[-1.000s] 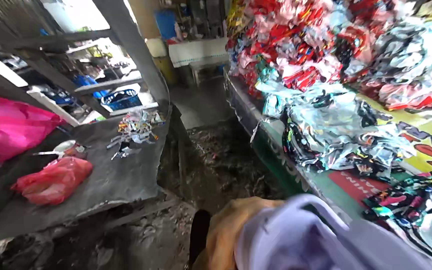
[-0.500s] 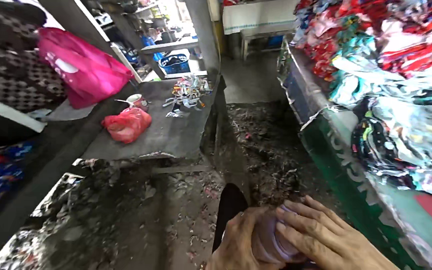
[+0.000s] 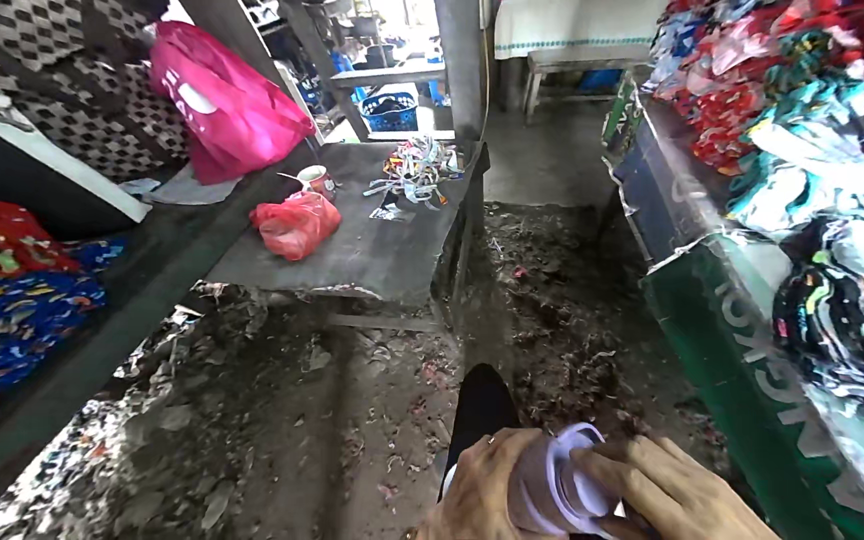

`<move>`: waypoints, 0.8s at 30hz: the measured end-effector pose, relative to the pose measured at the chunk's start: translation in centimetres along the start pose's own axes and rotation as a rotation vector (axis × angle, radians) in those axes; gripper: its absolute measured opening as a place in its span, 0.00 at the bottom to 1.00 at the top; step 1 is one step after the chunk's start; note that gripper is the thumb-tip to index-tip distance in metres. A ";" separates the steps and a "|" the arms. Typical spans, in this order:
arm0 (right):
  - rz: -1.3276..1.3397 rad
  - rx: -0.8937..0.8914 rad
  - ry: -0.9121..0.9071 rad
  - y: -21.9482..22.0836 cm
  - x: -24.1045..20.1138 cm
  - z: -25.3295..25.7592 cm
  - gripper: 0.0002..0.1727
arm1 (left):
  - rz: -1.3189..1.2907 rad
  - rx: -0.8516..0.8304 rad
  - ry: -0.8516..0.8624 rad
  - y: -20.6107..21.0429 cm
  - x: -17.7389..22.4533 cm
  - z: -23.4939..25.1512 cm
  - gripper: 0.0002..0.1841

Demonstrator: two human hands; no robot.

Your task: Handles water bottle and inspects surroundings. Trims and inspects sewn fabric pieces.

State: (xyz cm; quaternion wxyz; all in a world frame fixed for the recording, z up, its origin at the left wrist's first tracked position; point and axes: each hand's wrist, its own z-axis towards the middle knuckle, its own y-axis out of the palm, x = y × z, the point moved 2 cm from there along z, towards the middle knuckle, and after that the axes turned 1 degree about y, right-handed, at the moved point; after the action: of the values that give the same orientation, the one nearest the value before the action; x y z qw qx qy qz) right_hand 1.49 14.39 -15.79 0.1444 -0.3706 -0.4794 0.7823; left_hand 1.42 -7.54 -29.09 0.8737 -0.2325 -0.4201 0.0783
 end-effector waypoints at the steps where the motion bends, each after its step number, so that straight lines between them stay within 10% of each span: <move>1: -0.012 -0.018 -0.002 0.1 0.1 -0.1 0.17 | 0.010 -0.003 0.000 0.0 -0.1 -0.1 0.48; 10: 0.051 -0.192 -0.042 -0.4 1.4 0.0 0.13 | 0.006 -0.203 0.029 0.3 -0.2 0.1 0.47; 16: -0.255 -0.118 0.147 0.8 1.5 -0.2 0.47 | -0.033 -0.252 0.022 0.7 0.2 0.7 0.45; 24: 0.273 0.005 0.103 -2.2 2.5 -1.6 0.46 | -0.074 -0.181 -0.001 -0.3 -0.4 1.0 0.48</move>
State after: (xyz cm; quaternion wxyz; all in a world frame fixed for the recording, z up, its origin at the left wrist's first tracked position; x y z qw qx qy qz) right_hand 0.61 17.95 -15.44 0.0624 -0.4717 -0.4144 0.7758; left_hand 0.40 -7.60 -28.66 0.8511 -0.2950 -0.4342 0.0078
